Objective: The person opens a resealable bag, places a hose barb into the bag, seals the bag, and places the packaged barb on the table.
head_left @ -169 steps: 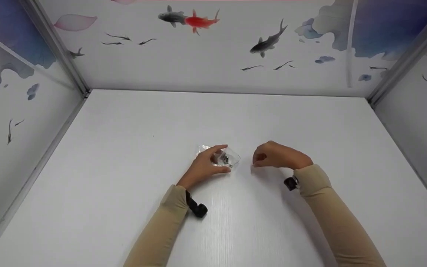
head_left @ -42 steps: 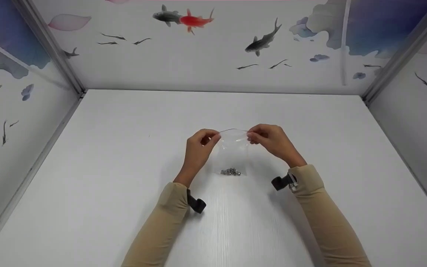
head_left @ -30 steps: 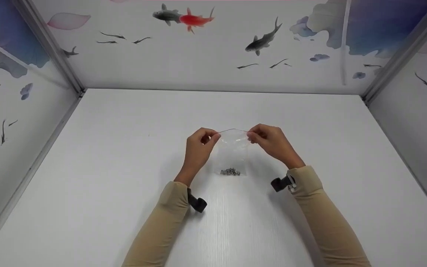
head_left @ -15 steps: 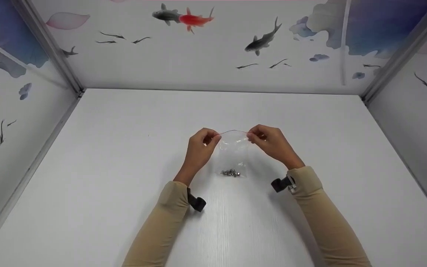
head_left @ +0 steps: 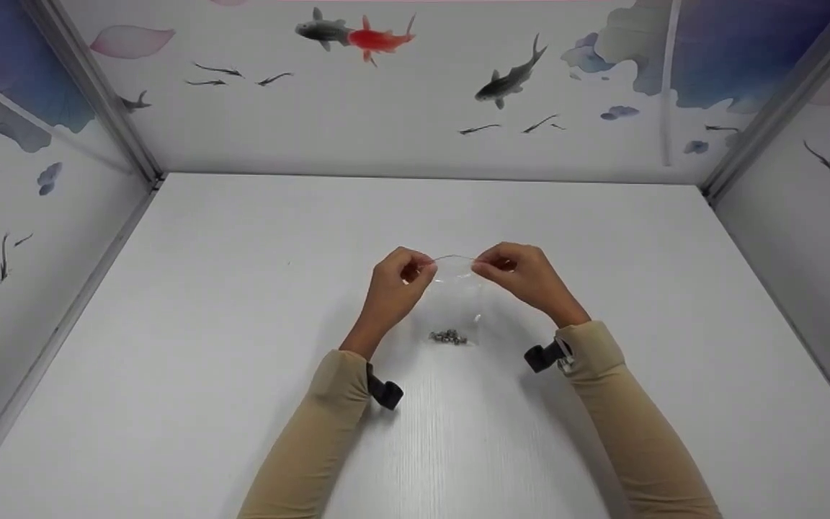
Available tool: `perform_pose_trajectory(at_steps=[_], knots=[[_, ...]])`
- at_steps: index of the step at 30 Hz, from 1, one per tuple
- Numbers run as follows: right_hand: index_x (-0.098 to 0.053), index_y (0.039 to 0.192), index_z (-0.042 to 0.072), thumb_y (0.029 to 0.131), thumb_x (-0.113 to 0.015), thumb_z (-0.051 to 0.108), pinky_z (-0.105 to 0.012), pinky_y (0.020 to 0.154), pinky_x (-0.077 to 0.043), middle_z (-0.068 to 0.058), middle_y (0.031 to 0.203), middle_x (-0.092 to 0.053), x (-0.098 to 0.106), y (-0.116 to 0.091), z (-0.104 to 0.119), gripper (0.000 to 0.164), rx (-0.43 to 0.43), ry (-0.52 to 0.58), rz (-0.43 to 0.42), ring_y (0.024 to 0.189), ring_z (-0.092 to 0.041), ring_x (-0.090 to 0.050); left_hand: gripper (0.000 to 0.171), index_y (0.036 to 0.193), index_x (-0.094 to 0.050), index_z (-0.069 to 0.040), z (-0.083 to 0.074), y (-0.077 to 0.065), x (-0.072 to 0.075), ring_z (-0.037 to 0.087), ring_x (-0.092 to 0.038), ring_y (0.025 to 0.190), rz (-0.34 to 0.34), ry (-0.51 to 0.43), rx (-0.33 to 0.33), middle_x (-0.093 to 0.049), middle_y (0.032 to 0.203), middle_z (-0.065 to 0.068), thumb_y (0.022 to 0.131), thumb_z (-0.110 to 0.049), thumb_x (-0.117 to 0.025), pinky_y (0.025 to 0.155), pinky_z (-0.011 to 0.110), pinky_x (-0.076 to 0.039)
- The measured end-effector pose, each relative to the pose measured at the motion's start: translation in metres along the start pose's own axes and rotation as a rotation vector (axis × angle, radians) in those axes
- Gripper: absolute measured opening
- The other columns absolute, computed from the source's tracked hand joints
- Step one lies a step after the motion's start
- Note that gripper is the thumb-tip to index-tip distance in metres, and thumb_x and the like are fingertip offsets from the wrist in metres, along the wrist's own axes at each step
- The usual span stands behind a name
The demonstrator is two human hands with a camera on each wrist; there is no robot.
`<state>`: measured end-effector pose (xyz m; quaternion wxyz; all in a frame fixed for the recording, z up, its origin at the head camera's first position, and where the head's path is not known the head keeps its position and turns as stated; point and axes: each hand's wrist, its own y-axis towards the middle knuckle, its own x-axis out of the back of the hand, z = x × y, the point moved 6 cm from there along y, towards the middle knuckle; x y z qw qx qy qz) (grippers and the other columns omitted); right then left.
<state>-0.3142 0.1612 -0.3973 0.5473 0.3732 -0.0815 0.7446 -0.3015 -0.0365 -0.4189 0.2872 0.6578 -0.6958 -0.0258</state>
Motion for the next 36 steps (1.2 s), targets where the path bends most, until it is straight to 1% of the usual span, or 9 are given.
perform_pose_trajectory(at_steps=[4,11,17,20,26,30,36], knots=[[-0.073,0.095,0.007,0.09,-0.068,0.024,-0.021,0.07,-0.049,-0.007,0.092,-0.071,-0.0003,-0.0003,0.0006,0.019,0.008,0.01,-0.008,0.078,-0.016,-0.061,0.011,0.095,-0.067,-0.003,0.0001,-0.0002,-0.001,0.012,-0.049,0.075,-0.004,0.014,0.021,-0.06,0.086,0.008,0.092,-0.014,-0.065,0.069,0.021,-0.042],[-0.072,0.093,0.005,0.091,-0.067,0.021,-0.021,0.074,-0.05,-0.008,0.092,-0.071,-0.0016,-0.0005,0.0014,0.016,0.012,0.008,-0.015,0.081,-0.016,-0.063,0.01,0.095,-0.067,-0.003,0.0019,-0.0005,-0.0018,0.012,-0.049,0.076,-0.004,0.003,0.053,-0.061,0.086,0.008,0.091,-0.013,-0.065,0.069,0.021,-0.042],[-0.071,0.093,0.005,0.091,-0.066,0.021,-0.023,0.075,-0.05,-0.008,0.092,-0.07,-0.0044,0.001,0.0018,0.017,0.042,-0.003,-0.008,0.081,-0.016,-0.062,0.01,0.091,-0.068,-0.002,-0.0002,0.0,-0.0015,0.012,-0.049,0.073,-0.005,0.025,0.029,-0.061,0.084,0.009,0.09,-0.012,-0.067,0.067,0.021,-0.042],[-0.07,0.094,0.004,0.092,-0.066,0.02,-0.024,0.077,-0.05,-0.008,0.093,-0.07,-0.0045,0.0014,0.0015,0.017,0.044,0.006,0.0,0.082,-0.016,-0.062,0.011,0.092,-0.068,-0.002,-0.0004,0.0004,-0.0013,0.012,-0.049,0.073,0.004,0.028,0.032,-0.061,0.084,0.009,0.09,-0.013,-0.067,0.067,0.021,-0.042],[-0.07,0.097,0.003,0.092,-0.066,0.021,-0.026,0.079,-0.051,-0.009,0.095,-0.07,-0.0054,0.0018,0.0004,0.018,0.022,0.023,0.024,0.083,-0.017,-0.062,0.011,0.097,-0.068,-0.003,-0.0012,0.0002,-0.0012,0.012,-0.049,0.076,0.033,0.003,0.047,-0.061,0.088,0.009,0.092,-0.013,-0.065,0.068,0.021,-0.041],[-0.07,0.097,0.004,0.091,-0.066,0.021,-0.026,0.078,-0.05,-0.008,0.092,-0.069,-0.0069,0.0027,0.0023,0.018,0.035,0.034,0.028,0.08,-0.015,-0.059,0.012,0.097,-0.069,-0.003,-0.0027,0.0001,-0.0022,0.012,-0.049,0.075,0.039,-0.021,0.024,-0.06,0.087,0.01,0.091,-0.013,-0.065,0.068,0.022,-0.042],[-0.071,0.096,0.004,0.089,-0.069,0.02,-0.022,0.075,-0.048,-0.008,0.087,-0.068,-0.0095,0.0032,0.0068,0.017,0.061,0.05,0.022,0.077,-0.013,-0.056,0.014,0.095,-0.07,-0.004,-0.0021,0.0003,-0.0055,0.01,-0.048,0.072,0.043,-0.044,0.005,-0.058,0.085,0.008,0.091,-0.018,-0.067,0.068,0.022,-0.042]])
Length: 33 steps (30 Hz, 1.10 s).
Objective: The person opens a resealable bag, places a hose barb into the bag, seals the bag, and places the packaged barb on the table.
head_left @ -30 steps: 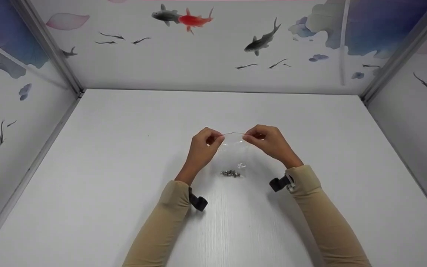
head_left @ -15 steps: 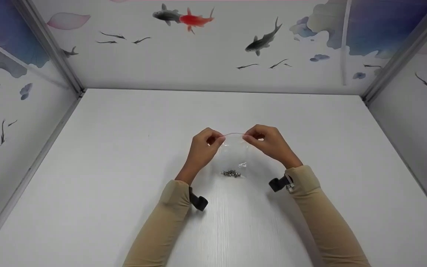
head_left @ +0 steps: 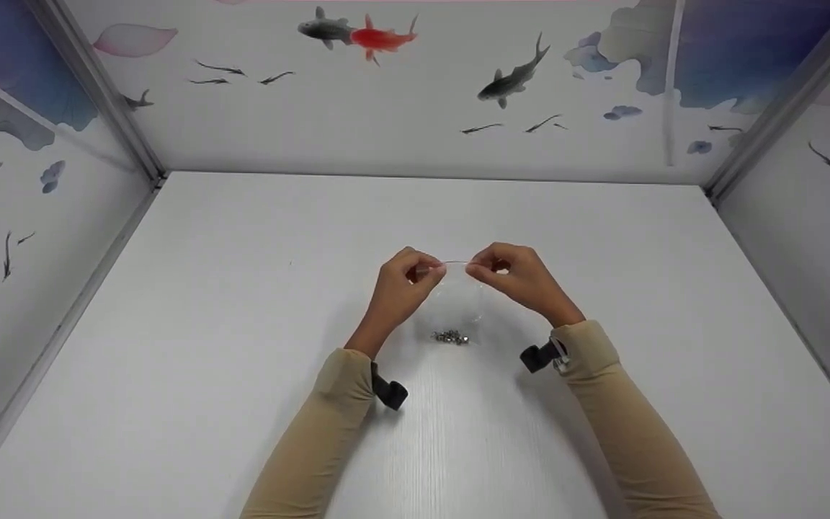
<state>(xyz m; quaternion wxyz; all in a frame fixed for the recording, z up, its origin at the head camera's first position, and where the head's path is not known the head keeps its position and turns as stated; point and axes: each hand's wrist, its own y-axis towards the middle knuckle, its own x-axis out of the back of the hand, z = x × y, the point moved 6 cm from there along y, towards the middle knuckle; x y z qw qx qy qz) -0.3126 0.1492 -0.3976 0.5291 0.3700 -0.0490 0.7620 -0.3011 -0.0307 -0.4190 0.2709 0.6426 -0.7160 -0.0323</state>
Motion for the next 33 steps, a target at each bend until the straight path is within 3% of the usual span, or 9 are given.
perform_pose_trajectory(at_steps=[6,14,25,33], knots=[[-0.07,0.096,0.002,0.089,-0.068,0.016,-0.022,0.073,-0.045,-0.011,0.088,-0.068,-0.0029,0.0001,0.0019,0.016,-0.002,-0.004,-0.008,0.077,-0.015,-0.054,0.014,0.09,-0.07,-0.003,-0.0013,0.0,0.0,0.01,-0.047,0.071,-0.012,0.03,-0.018,-0.057,0.082,0.009,0.091,-0.017,-0.067,0.066,0.022,-0.041],[-0.069,0.091,0.005,0.091,-0.066,0.022,-0.026,0.075,-0.047,-0.006,0.086,-0.068,-0.0046,0.0006,0.0026,0.017,0.018,-0.014,-0.002,0.076,-0.011,-0.056,0.014,0.092,-0.07,-0.003,-0.0021,-0.0002,-0.0008,0.011,-0.051,0.075,0.003,0.032,0.011,-0.057,0.085,0.008,0.091,-0.016,-0.066,0.07,0.022,-0.044],[-0.07,0.097,0.005,0.093,-0.064,0.023,-0.029,0.077,-0.05,-0.007,0.091,-0.069,-0.005,0.0012,0.0012,0.02,0.025,-0.037,0.045,0.08,-0.014,-0.06,0.012,0.093,-0.07,-0.003,-0.0025,0.0003,-0.0014,0.012,-0.049,0.074,-0.002,0.044,0.007,-0.057,0.085,0.008,0.091,-0.014,-0.066,0.069,0.023,-0.042],[-0.071,0.096,0.007,0.092,-0.065,0.021,-0.027,0.075,-0.047,-0.006,0.089,-0.069,-0.008,0.0018,0.0056,0.016,0.015,-0.012,0.04,0.077,-0.012,-0.056,0.011,0.095,-0.071,-0.002,-0.0041,-0.0001,-0.0048,0.019,-0.062,0.09,0.022,-0.024,0.025,-0.056,0.09,0.01,0.091,-0.01,-0.064,0.086,0.026,-0.052]])
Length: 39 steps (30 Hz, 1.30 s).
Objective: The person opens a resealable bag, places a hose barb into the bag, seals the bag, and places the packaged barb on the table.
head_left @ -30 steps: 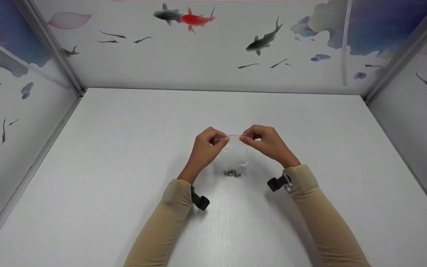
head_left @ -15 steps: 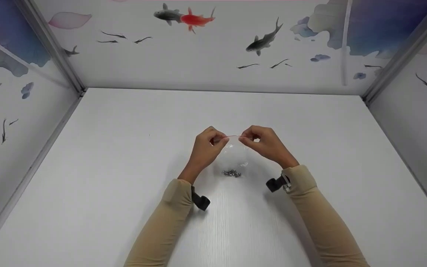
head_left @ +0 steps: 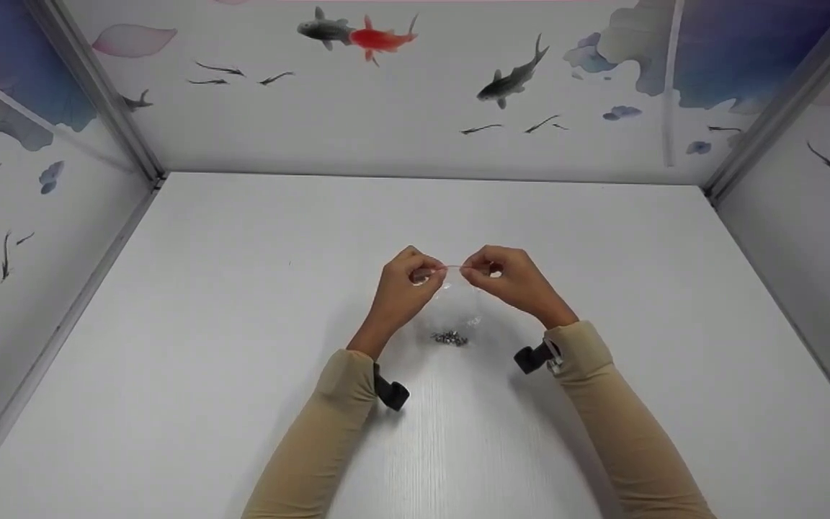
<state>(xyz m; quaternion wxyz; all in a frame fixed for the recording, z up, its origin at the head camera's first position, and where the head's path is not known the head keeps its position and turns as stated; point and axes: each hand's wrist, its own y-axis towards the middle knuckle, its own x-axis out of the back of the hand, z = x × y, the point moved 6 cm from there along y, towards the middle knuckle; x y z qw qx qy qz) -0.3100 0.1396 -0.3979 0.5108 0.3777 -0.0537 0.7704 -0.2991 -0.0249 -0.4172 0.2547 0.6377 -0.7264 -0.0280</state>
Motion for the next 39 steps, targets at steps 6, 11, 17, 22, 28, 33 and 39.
perform_pose_trajectory(at_steps=[6,11,17,22,28,33,39], knots=[[-0.071,0.092,0.006,0.09,-0.067,0.024,-0.027,0.073,-0.048,-0.007,0.088,-0.069,-0.003,0.002,0.004,0.018,0.009,0.03,-0.02,0.077,-0.013,-0.058,0.012,0.093,-0.071,-0.003,-0.001,-0.001,-0.001,0.02,-0.061,0.089,0.008,-0.002,-0.03,-0.056,0.089,0.009,0.092,-0.013,-0.065,0.086,0.028,-0.052],[-0.07,0.091,0.005,0.091,-0.067,0.019,-0.026,0.073,-0.049,-0.007,0.089,-0.069,-0.004,0.002,0.004,0.014,0.03,0.016,-0.043,0.078,-0.012,-0.061,0.011,0.092,-0.071,-0.005,-0.001,-0.001,-0.002,0.017,-0.058,0.085,0.006,0.045,-0.058,-0.056,0.087,0.006,0.092,-0.015,-0.065,0.081,0.03,-0.051],[-0.068,0.089,0.003,0.09,-0.067,0.015,-0.028,0.073,-0.05,-0.008,0.087,-0.069,-0.005,0.002,0.005,0.012,0.068,-0.016,-0.066,0.077,-0.014,-0.061,0.011,0.09,-0.071,-0.005,-0.002,-0.001,-0.002,0.017,-0.058,0.086,0.001,0.059,-0.08,-0.056,0.087,0.007,0.092,-0.013,-0.064,0.082,0.029,-0.051],[-0.069,0.088,0.003,0.09,-0.069,0.018,-0.026,0.071,-0.048,-0.007,0.083,-0.068,-0.004,0.003,0.005,0.014,0.074,-0.062,-0.073,0.074,-0.011,-0.058,0.012,0.09,-0.071,-0.005,-0.003,-0.001,-0.001,0.018,-0.058,0.085,0.003,0.083,-0.109,-0.056,0.087,0.007,0.092,-0.015,-0.065,0.081,0.03,-0.051],[-0.07,0.084,0.005,0.086,-0.072,0.023,-0.022,0.064,-0.046,-0.004,0.077,-0.067,0.003,0.001,0.001,0.018,0.054,-0.074,-0.071,0.068,-0.011,-0.055,0.014,0.092,-0.074,-0.005,-0.001,0.0,0.006,0.018,-0.053,0.079,0.02,0.132,-0.1,-0.059,0.084,0.008,0.09,-0.018,-0.068,0.076,0.036,-0.047],[-0.072,0.085,0.006,0.086,-0.072,0.018,-0.022,0.068,-0.049,-0.005,0.081,-0.069,0.01,-0.001,0.001,0.012,0.054,-0.065,-0.052,0.072,-0.013,-0.06,0.014,0.097,-0.075,-0.004,-0.002,0.002,0.009,0.018,-0.053,0.08,0.069,0.174,-0.081,-0.059,0.085,0.008,0.091,-0.011,-0.065,0.077,0.035,-0.048],[-0.076,0.092,0.006,0.087,-0.069,0.007,-0.03,0.077,-0.054,-0.006,0.089,-0.072,0.017,-0.004,0.002,0.009,0.088,-0.09,-0.002,0.083,-0.018,-0.067,0.019,0.104,-0.075,-0.004,-0.006,0.001,0.013,0.017,-0.053,0.077,0.132,0.19,-0.036,-0.055,0.081,0.008,0.092,-0.001,-0.06,0.073,0.025,-0.044]])
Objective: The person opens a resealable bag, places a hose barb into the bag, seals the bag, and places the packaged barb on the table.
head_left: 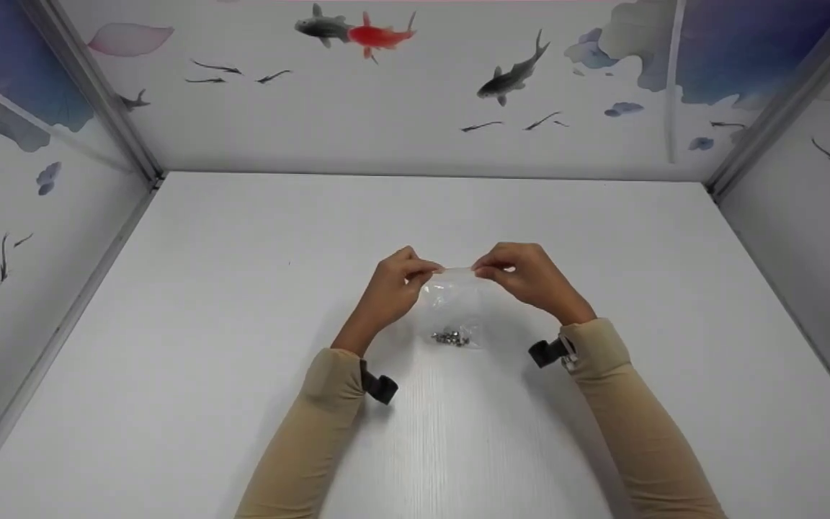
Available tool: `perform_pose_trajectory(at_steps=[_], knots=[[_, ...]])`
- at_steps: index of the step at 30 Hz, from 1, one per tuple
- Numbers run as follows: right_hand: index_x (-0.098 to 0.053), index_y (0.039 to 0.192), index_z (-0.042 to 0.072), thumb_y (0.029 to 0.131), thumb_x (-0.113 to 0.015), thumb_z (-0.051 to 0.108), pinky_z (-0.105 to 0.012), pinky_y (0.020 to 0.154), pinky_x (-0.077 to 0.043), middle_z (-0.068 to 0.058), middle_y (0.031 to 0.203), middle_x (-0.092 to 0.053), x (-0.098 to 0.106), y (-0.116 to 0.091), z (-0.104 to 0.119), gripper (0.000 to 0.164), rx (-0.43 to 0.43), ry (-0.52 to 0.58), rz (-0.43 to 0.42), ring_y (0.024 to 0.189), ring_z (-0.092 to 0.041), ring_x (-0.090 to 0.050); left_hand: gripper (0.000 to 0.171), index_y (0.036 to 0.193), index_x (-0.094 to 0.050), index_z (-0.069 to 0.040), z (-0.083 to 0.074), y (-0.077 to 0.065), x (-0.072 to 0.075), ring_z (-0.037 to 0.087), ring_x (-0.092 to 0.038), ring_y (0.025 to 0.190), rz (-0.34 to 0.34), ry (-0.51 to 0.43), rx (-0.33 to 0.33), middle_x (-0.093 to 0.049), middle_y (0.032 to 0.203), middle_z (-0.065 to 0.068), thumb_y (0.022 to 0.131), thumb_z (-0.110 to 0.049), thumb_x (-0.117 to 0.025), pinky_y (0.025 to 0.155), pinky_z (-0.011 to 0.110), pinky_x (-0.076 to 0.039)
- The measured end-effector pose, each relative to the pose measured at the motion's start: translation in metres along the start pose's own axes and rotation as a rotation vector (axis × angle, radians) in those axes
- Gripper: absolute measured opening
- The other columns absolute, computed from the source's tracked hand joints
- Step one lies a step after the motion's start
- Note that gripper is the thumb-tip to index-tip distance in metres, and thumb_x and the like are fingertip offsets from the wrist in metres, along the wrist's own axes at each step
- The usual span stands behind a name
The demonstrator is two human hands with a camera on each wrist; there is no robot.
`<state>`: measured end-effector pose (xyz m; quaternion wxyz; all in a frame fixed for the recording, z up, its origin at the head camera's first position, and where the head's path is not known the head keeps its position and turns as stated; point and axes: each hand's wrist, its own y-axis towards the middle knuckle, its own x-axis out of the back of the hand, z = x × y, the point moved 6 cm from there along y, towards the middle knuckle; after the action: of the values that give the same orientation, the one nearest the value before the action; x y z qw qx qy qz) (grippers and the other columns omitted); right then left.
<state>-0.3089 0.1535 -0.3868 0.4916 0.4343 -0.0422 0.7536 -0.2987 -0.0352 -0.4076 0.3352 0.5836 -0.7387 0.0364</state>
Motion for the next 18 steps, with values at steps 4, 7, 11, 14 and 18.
perform_pose_trajectory(at_steps=[4,7,11,14,18], knots=[[-0.076,0.096,0.006,0.088,-0.067,0.004,-0.03,0.077,-0.054,-0.005,0.091,-0.072,0.003,-0.002,-0.001,0.012,-0.005,-0.012,0.032,0.084,-0.018,-0.067,0.02,0.106,-0.074,-0.003,-0.001,-0.001,0.002,0.017,-0.053,0.076,0.024,0.009,0.002,-0.058,0.082,0.01,0.093,-0.002,-0.059,0.071,0.025,-0.043],[-0.076,0.098,0.006,0.088,-0.067,0.004,-0.029,0.077,-0.053,-0.006,0.092,-0.073,0.004,-0.003,-0.004,0.014,-0.023,-0.016,0.044,0.085,-0.018,-0.066,0.019,0.106,-0.074,-0.002,-0.001,0.0,0.003,0.017,-0.054,0.075,0.026,0.012,-0.018,-0.061,0.084,0.014,0.092,-0.002,-0.06,0.071,0.026,-0.044],[-0.076,0.098,0.006,0.088,-0.067,0.005,-0.03,0.076,-0.053,-0.008,0.094,-0.073,0.004,-0.003,-0.008,0.013,-0.06,-0.024,0.041,0.085,-0.018,-0.066,0.018,0.104,-0.074,-0.002,0.002,0.001,0.005,0.019,-0.058,0.077,-0.015,0.013,-0.039,-0.067,0.089,0.014,0.092,-0.003,-0.061,0.072,0.027,-0.048],[-0.075,0.098,0.005,0.088,-0.068,0.008,-0.031,0.075,-0.053,-0.009,0.095,-0.073,0.005,-0.002,-0.013,0.013,-0.103,-0.03,0.027,0.084,-0.019,-0.067,0.014,0.101,-0.074,-0.003,0.008,0.002,0.007,0.018,-0.063,0.081,-0.085,0.005,-0.013,-0.071,0.092,0.011,0.09,-0.006,-0.065,0.074,0.028,-0.05],[-0.075,0.1,0.003,0.09,-0.068,0.012,-0.032,0.075,-0.053,-0.009,0.097,-0.073,0.003,-0.001,-0.02,0.015,-0.177,-0.028,0.02,0.084,-0.019,-0.066,0.011,0.094,-0.075,-0.005,0.019,0.003,0.01,0.016,-0.064,0.079,-0.182,-0.046,0.076,-0.072,0.088,0.008,0.087,-0.011,-0.071,0.072,0.027,-0.051]])
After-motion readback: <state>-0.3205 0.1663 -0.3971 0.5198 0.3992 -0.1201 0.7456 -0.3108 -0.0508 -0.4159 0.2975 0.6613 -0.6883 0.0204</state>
